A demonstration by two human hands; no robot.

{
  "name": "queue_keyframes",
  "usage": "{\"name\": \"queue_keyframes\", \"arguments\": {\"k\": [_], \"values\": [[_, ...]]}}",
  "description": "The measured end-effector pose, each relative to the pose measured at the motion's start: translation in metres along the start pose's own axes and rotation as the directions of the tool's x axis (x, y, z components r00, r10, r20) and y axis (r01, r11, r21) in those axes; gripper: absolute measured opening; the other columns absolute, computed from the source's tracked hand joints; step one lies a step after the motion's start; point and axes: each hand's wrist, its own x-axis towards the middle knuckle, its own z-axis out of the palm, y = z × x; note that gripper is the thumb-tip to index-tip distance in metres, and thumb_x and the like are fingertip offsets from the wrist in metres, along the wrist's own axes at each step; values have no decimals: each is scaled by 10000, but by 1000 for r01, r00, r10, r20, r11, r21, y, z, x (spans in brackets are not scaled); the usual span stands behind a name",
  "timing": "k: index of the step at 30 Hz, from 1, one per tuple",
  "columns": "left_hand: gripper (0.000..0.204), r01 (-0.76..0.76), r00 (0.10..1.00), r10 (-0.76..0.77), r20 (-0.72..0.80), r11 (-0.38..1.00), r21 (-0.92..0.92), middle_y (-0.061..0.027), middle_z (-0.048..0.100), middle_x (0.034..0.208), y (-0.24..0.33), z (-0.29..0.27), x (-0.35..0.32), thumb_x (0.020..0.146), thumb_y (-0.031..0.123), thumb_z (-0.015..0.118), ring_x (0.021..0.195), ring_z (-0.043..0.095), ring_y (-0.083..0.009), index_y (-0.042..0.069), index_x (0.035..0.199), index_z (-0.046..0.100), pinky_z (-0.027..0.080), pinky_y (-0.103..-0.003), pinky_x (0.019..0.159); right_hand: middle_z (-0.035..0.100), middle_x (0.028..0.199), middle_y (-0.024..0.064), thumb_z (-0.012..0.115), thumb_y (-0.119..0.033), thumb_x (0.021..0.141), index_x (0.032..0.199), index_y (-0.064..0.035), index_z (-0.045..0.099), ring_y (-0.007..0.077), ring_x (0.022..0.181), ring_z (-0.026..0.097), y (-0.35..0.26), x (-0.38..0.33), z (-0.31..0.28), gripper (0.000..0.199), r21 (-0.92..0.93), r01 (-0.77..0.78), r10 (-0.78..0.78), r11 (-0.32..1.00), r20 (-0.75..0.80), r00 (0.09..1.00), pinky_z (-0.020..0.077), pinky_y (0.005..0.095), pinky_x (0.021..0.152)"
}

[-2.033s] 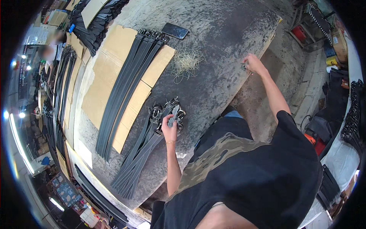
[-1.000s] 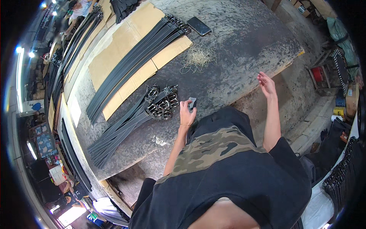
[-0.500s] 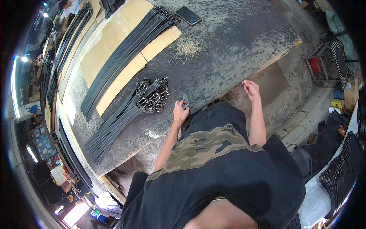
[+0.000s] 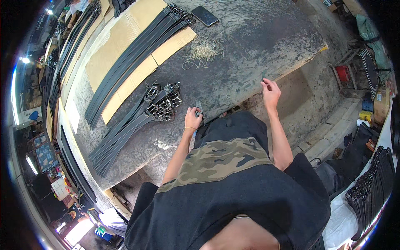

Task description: The recorder is assembling leather belts by attaching buckles and cleaning the finished product.

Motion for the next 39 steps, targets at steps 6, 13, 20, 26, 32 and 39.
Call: {"name": "queue_keyframes", "arguments": {"k": [6,13,20,26,32,39], "values": [[212,10,1000,-10,13,1000,10,-157,539,925,8,-3,1,721,189,653,886,578,-365,92,906,617,475,-441,770,585,858,120,640,-27,814,894,-33,648,345,765,606,33,-3,1,80,-334,396,-260,855,385,886,478,415,639],[203,14,999,-14,-38,1000,-11,-151,539,916,2,2,1,723,181,643,878,577,-365,93,904,621,475,-444,761,581,846,133,640,-38,814,898,-27,654,350,772,598,39,-4,5,85,-298,386,-272,873,358,893,475,406,666],[180,15,999,-14,-51,1000,16,-150,547,902,-1,4,1,724,176,636,868,581,-363,95,885,633,474,-449,745,620,828,115,686,-41,798,929,-6,684,261,731,624,19,-10,13,136,-199,223,-183,954,203,962,485,329,666],[164,0,999,2,-40,999,38,-146,565,903,3,3,4,725,182,633,867,588,-362,98,866,640,477,-450,738,704,914,71,680,-10,796,973,-24,714,139,781,657,45,3,16,181,-5,-275,274,961,106,956,507,266,719],[166,12,999,-10,-46,999,34,-142,571,905,0,4,4,727,189,634,867,590,-361,100,867,640,478,-451,741,699,964,82,679,25,792,1031,12,686,135,806,658,43,13,7,239,126,-365,347,923,141,927,524,254,734],[166,5,998,-2,-60,999,53,-137,572,894,-4,6,5,728,191,642,864,591,-356,102,869,636,478,-447,735,664,892,135,674,22,824,1113,105,533,174,785,665,42,18,-2,332,420,-678,586,603,345,734,544,218,626]]}}
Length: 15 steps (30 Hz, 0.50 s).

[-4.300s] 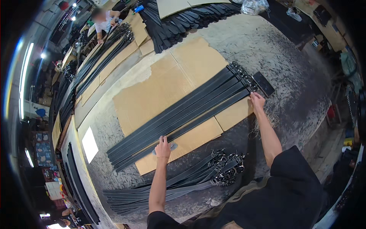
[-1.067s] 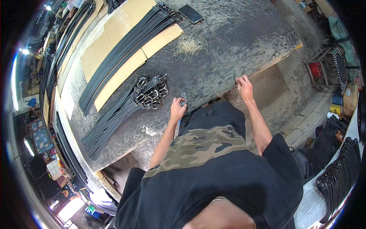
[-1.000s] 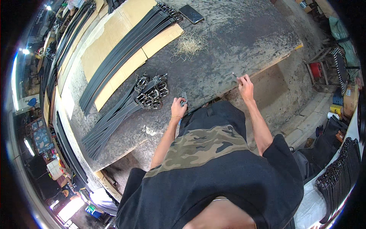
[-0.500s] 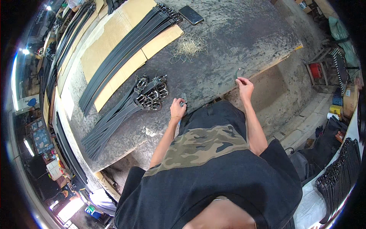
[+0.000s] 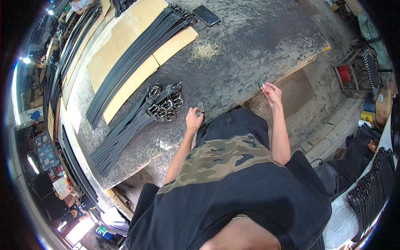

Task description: The recorder is assembling leather belts by attaching buckles and cleaning the finished product.

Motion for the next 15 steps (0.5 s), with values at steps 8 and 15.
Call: {"name": "queue_keyframes", "arguments": {"k": [8,15], "values": [[161,16,1000,-16,2,1000,-5,-135,571,879,5,-4,-2,733,185,643,843,596,-355,102,871,635,481,-447,731,664,905,122,674,36,819,1075,81,563,174,767,669,6,5,-10,283,81,-71,76,994,-53,996,546,215,627],[318,1,997,5,83,997,-74,-181,523,977,16,-5,5,677,148,644,946,543,-381,74,981,586,459,-435,814,674,913,146,657,64,815,1065,78,593,193,805,682,7,0,-21,259,89,12,-9,996,-35,999,563,220,669]]}}
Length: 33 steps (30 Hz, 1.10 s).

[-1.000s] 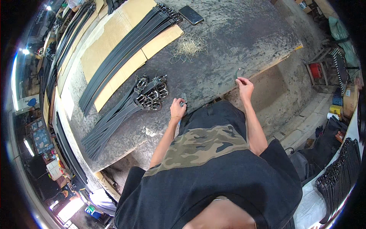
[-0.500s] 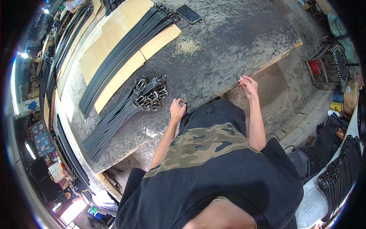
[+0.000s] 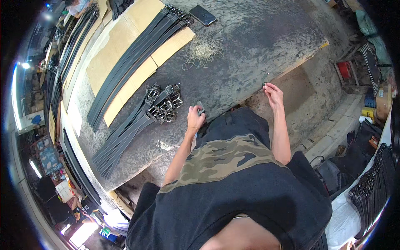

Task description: The recorder is assembling leather belts by attaching buckles and cleaning the finished product.

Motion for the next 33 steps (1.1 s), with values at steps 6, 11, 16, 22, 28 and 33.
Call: {"name": "queue_keyframes", "arguments": {"k": [6,11,16,22,28,33], "values": [[469,-301,952,305,-13,931,-208,-219,408,1116,86,11,43,634,-42,496,1087,451,-378,24,1098,482,391,-406,942,659,973,157,634,72,834,1069,84,599,210,850,680,-11,-16,-17,238,126,28,-25,992,-26,999,569,232,703],[503,-452,883,467,-47,821,-348,-247,425,1232,155,57,105,680,-93,439,1187,419,-421,1,1174,471,355,-443,1011,651,985,151,612,27,877,1122,84,573,223,869,663,-27,-45,-34,255,197,192,-160,961,-170,972,561,260,740],[524,-567,823,558,-107,816,-108,-255,393,1357,177,163,145,738,-21,478,1263,392,-414,12,1261,466,374,-454,1012,651,939,132,579,-24,918,1132,76,562,206,809,639,-17,-60,-119,237,361,419,-218,833,-483,848,544,274,713],[310,-636,562,676,476,722,-274,-202,639,1031,196,160,81,732,38,498,943,618,-378,83,990,665,498,-449,804,653,888,127,602,-51,910,1083,63,584,191,756,634,3,-75,-209,208,217,352,-107,910,-699,707,540,270,644],[226,-269,759,446,474,878,-396,-148,669,751,120,95,51,728,37,483,737,663,-258,35,863,664,511,-354,692,643,904,113,580,-69,928,1016,55,603,170,786,627,9,-43,-143,154,330,190,27,925,-553,833,547,262,709],[205,-233,907,305,289,938,-258,-180,634,694,69,22,55,741,62,491,635,637,-297,34,838,670,491,-367,617,643,989,141,524,-13,938,1098,45,568,186,864,643,0,-19,-63,176,464,-79,52,883,70,996,567,281,777]]}}
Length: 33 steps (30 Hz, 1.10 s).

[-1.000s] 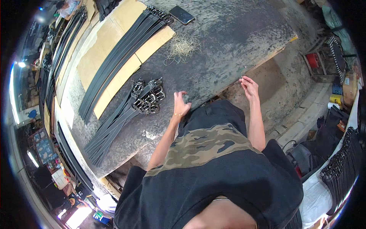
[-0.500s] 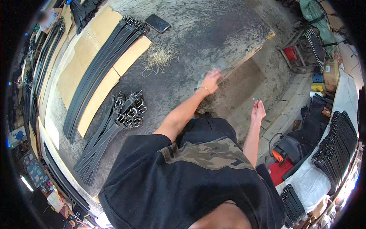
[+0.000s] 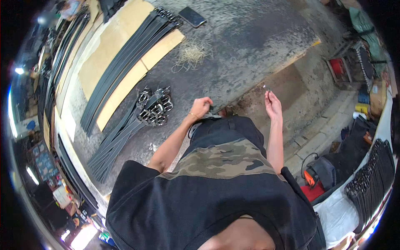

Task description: The recorder is assembling leather belts by attaching buckles and cleaning the finished product.

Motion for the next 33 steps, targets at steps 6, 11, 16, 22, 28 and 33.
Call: {"name": "queue_keyframes", "arguments": {"k": [6,11,16,22,28,33], "values": [[211,120,967,-109,-231,992,34,-185,658,752,-31,-31,-24,760,47,490,724,669,-304,42,848,682,508,-370,667,668,1004,162,551,-71,933,1125,44,554,181,768,669,23,33,43,224,-583,-64,80,810,2,997,544,261,625],[218,304,939,-272,-212,943,133,-182,668,793,-42,-13,-36,763,98,506,779,653,-361,106,857,702,511,-433,716,690,950,109,571,-134,935,1081,10,572,125,726,655,19,23,47,206,-699,-84,96,711,-21,995,500,213,596],[230,319,937,-268,-224,917,239,-171,675,822,-40,-12,-25,742,145,513,826,647,-368,151,867,705,507,-462,761,690,963,147,583,-120,921,1103,41,563,148,691,652,20,22,47,244,-719,-82,118,690,0,993,505,228,576],[302,291,957,-284,-63,930,226,-151,685,946,-43,-21,-31,704,147,541,951,634,-348,169,969,683,495,-443,829,617,1174,141,551,-87,921,1162,-14,563,200,998,603,19,14,56,252,-137,-91,132,986,332,934,488,304,799],[278,412,911,-410,-57,890,194,-147,687,954,-29,-13,-27,701,170,557,942,639,-348,161,947,686,500,-437,813,612,996,47,562,-135,946,1075,-43,583,100,729,484,28,48,-3,160,-274,-201,294,940,359,886,411,256,666],[246,402,910,-388,-143,913,77,-139,691,897,-22,-11,-34,687,265,613,893,650,-338,146,885,695,511,-430,767,606,991,39,585,-132,937,1115,-41,554,83,653,473,34,40,-12,202,-494,-122,193,861,97,976,418,222,573]]}}
